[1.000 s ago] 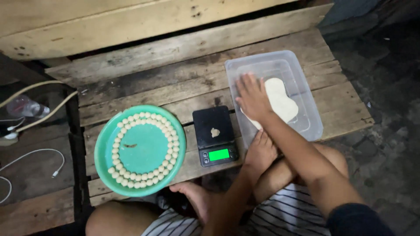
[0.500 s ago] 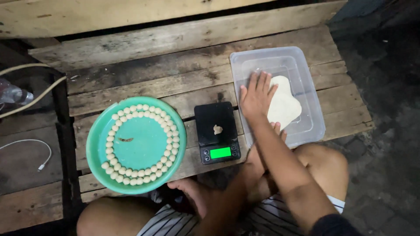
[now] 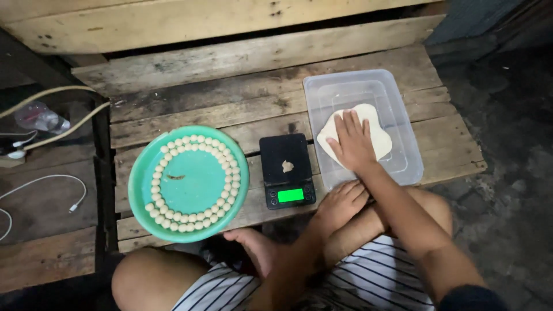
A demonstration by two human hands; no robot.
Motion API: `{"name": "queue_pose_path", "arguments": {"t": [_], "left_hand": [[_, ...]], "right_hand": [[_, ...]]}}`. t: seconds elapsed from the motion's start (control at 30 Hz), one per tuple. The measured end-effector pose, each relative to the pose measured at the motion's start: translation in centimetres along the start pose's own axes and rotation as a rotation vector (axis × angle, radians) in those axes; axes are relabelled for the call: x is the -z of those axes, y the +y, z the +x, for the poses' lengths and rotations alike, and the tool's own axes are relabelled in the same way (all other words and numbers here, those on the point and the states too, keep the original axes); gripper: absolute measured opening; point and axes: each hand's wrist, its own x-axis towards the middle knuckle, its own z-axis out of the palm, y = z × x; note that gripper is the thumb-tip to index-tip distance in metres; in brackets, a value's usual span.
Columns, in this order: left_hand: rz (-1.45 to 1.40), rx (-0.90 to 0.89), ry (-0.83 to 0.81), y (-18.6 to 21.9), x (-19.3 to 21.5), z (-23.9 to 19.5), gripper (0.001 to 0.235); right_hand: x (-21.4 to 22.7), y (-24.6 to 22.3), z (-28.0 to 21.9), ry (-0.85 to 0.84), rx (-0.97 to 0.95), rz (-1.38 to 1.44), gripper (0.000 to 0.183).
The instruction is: The person flattens a large piece of dough on a plastic tray, then repeatedly tears off small pieces, weighs them on a digital scale, and rolls them into balls by hand. The finished dough balls are placed in a green tray arranged in a circular pattern.
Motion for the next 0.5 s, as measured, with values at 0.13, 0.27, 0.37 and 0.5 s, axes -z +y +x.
{"name": "queue_pose_path", "arguments": {"t": [0.13, 0.27, 0.37, 0.5], "left_hand": [[-0.080, 0.137, 0.051, -0.2, -1.3, -3.3, 0.015], [-0.053, 0.153, 0.083, -0.7, 0.0, -0.3, 0.010], [-0.065, 0.147, 0.081, 0.2, 1.0, -0.1, 0.015], [-0.021, 0.136, 0.075, -0.3, 0.2, -1.0, 0.008]], "right_hand": [[-1.4, -0.1, -0.7, 0.080, -0.028, 0.028, 0.080], [-1.0, -0.5, -0.8, 0.192, -0.071, -0.021, 0.076], [-2.3, -0.6, -2.0, 0.165, -0.187, 0.033, 0.080], [-4.1, 3.1, -0.1, -0.019, -0.233, 0.325, 0.075]]}}
